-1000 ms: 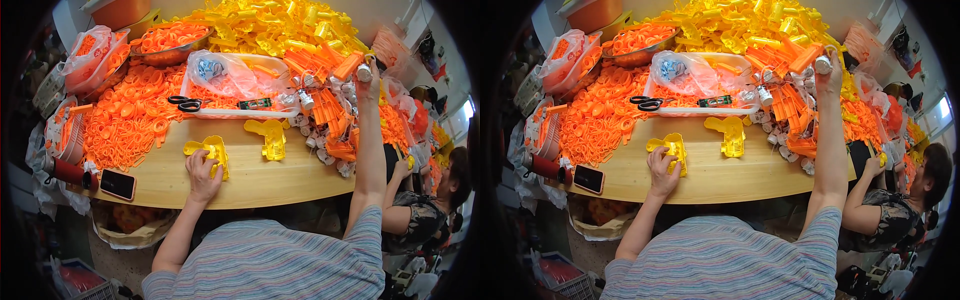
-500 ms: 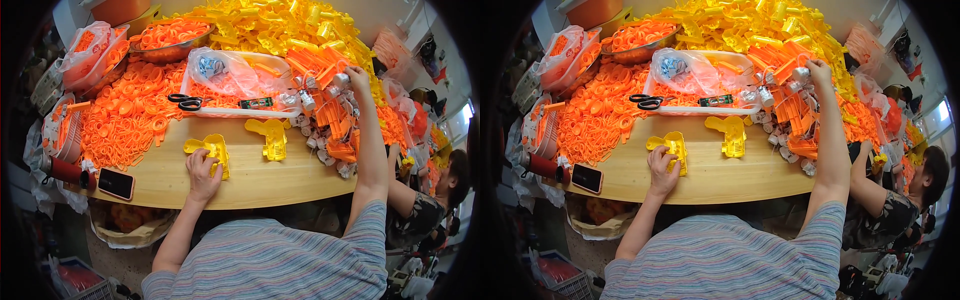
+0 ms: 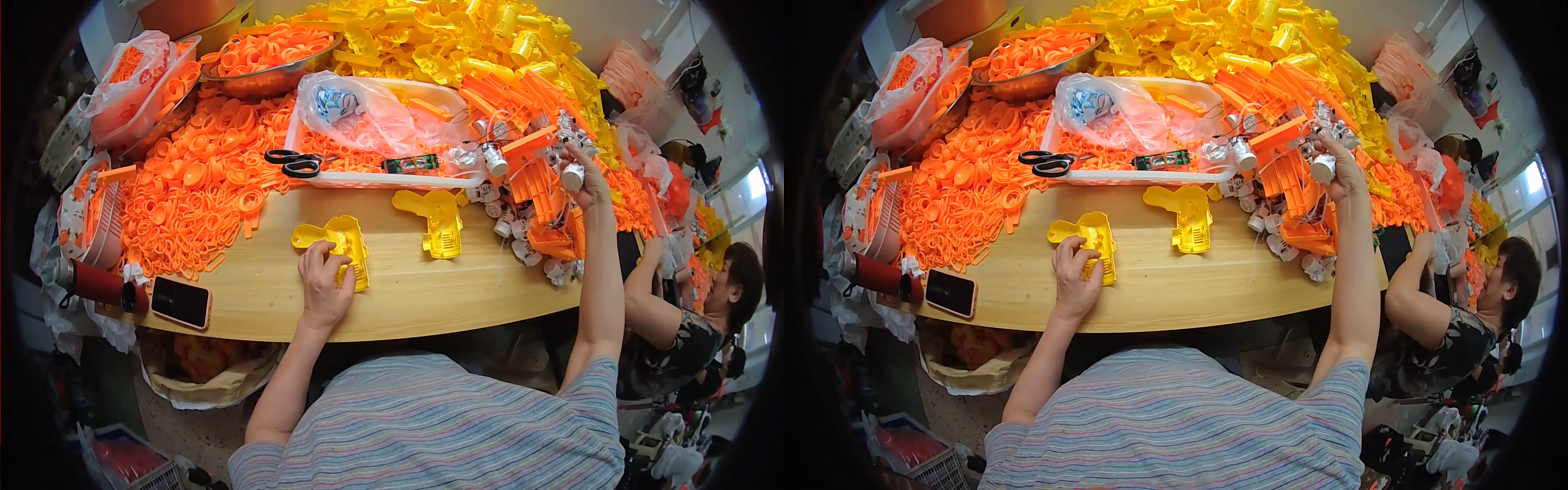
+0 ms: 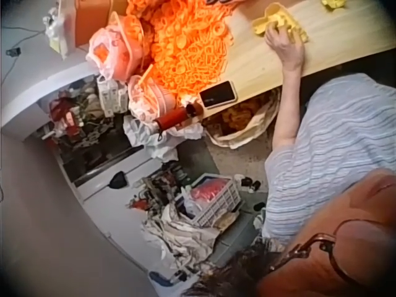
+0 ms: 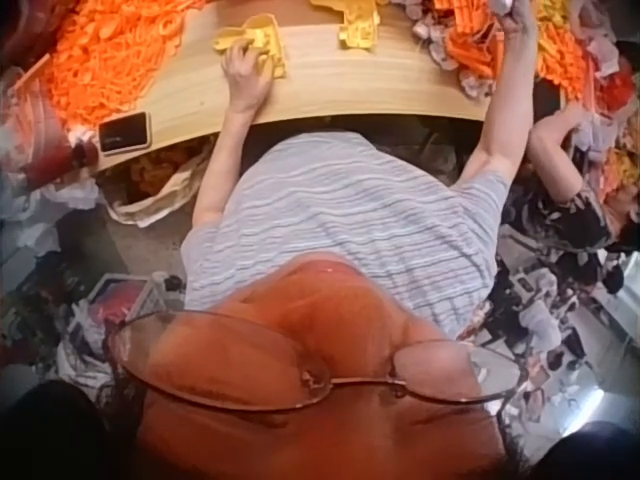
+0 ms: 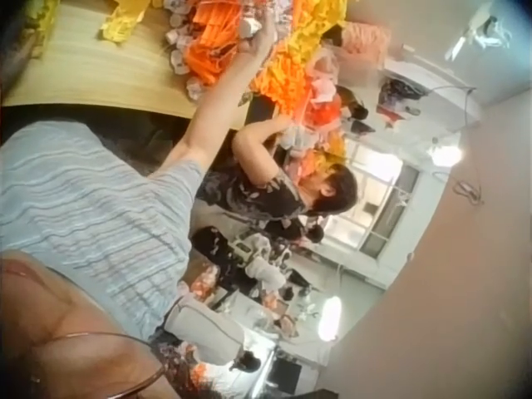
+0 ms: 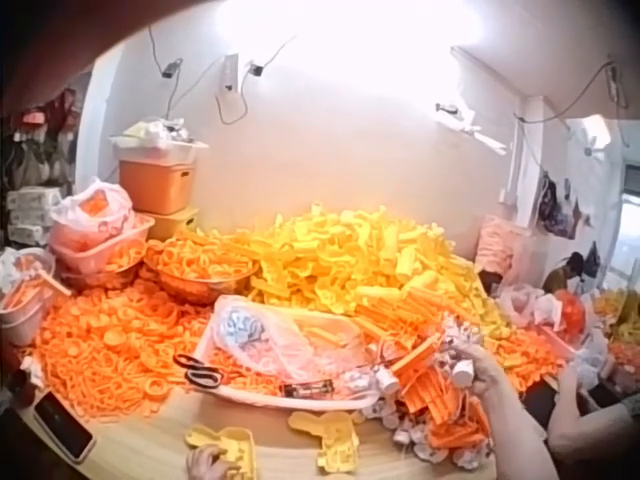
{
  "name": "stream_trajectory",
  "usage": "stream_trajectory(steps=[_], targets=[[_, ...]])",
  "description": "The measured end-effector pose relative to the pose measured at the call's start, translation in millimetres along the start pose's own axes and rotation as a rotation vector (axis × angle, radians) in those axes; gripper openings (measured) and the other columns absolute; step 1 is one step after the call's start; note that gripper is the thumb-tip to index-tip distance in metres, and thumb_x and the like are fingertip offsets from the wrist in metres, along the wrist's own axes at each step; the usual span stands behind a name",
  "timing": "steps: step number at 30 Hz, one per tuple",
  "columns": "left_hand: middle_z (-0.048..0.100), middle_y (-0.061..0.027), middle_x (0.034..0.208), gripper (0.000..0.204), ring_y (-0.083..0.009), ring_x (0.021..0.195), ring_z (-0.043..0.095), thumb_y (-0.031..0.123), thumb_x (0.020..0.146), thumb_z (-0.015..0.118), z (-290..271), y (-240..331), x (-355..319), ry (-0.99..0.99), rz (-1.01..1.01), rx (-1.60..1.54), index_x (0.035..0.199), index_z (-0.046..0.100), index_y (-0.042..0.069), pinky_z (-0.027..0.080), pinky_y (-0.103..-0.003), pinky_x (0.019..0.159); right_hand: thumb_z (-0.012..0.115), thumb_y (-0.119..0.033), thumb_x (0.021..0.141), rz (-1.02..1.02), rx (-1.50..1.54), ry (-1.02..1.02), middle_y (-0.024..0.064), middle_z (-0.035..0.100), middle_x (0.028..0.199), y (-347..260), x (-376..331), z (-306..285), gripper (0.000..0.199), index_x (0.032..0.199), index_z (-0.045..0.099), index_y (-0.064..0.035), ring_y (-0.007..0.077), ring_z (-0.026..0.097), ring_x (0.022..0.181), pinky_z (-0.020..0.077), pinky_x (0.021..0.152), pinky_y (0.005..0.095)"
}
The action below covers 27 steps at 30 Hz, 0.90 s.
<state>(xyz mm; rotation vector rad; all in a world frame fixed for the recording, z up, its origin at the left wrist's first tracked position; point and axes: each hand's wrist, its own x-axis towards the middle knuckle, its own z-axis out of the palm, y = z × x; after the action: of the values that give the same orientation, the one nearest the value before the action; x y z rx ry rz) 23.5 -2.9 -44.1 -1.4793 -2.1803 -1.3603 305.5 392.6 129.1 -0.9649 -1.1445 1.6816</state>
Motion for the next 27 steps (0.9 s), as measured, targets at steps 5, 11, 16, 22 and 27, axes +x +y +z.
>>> stream_trajectory(steps=[5, 11, 16, 22, 27], targets=[[0.054, -0.0159, 0.112, 0.016, -0.0345, 0.112, 0.051, 0.003, 0.072, 0.07, -2.9, 3.5, 0.9, 0.002, -0.015, -0.035, 0.088, 0.065, 0.004, 0.038, -0.044, 0.098, 0.07, -0.018, 0.089, -0.091, 0.098, -0.103, 0.0044, 0.061, 0.083, 11.1, -32.8, 6.9, 0.017, 0.093, 0.061, -0.004, 0.0124, 0.059, 0.067, 0.052, 0.056, 0.0239], [0.053, -0.0145, 0.12, 0.026, -0.0376, 0.122, 0.046, 0.0, 0.071, 0.071, -15.4, 14.4, 0.0, 0.192, 0.076, 0.012, 0.096, 0.065, 0.008, 0.033, -0.047, 0.104, 0.057, -0.015, 0.098, -0.403, -0.098, -0.185, 0.0033, 0.06, 0.079, 16.9, -95.9, 48.1, 0.013, 0.093, 0.061, -0.0034, 0.0093, 0.056, 0.065, 0.0475, 0.057, 0.0225], [0.054, -0.0131, 0.12, 0.029, -0.0371, 0.121, 0.046, -0.004, 0.071, 0.07, -19.1, 44.5, 16.1, 0.212, 0.146, -0.139, 0.097, 0.065, 0.008, 0.035, -0.045, 0.103, 0.059, -0.016, 0.097, -0.371, -0.186, -0.212, 0.0024, 0.061, 0.075, 35.6, -120.1, 73.2, 0.014, 0.092, 0.063, -0.0038, 0.0086, 0.058, 0.064, 0.0483, 0.058, 0.0229], [0.055, -0.0137, 0.113, 0.021, -0.0318, 0.115, 0.051, -0.003, 0.073, 0.068, 6.2, 51.5, 13.4, -0.053, 0.127, -0.18, 0.091, 0.065, 0.006, 0.041, -0.042, 0.097, 0.064, -0.019, 0.094, -0.196, -0.04, -0.025, 0.0007, 0.063, 0.075, 89.9, -47.5, 35.2, 0.014, 0.091, 0.066, -0.0059, 0.0089, 0.059, 0.065, 0.0505, 0.059, 0.0254], [0.056, -0.0142, 0.112, 0.021, -0.0329, 0.112, 0.053, -0.001, 0.073, 0.068, 20.3, 49.5, -1.5, -0.119, 0.141, -0.199, 0.093, 0.066, 0.006, 0.04, -0.043, 0.095, 0.063, -0.019, 0.093, -0.195, 0.037, 0.014, 0.0024, 0.062, 0.071, 86.3, -46.0, 33.6, 0.016, 0.083, 0.063, -0.006, 0.0098, 0.059, 0.058, 0.0489, 0.051, 0.0245]])
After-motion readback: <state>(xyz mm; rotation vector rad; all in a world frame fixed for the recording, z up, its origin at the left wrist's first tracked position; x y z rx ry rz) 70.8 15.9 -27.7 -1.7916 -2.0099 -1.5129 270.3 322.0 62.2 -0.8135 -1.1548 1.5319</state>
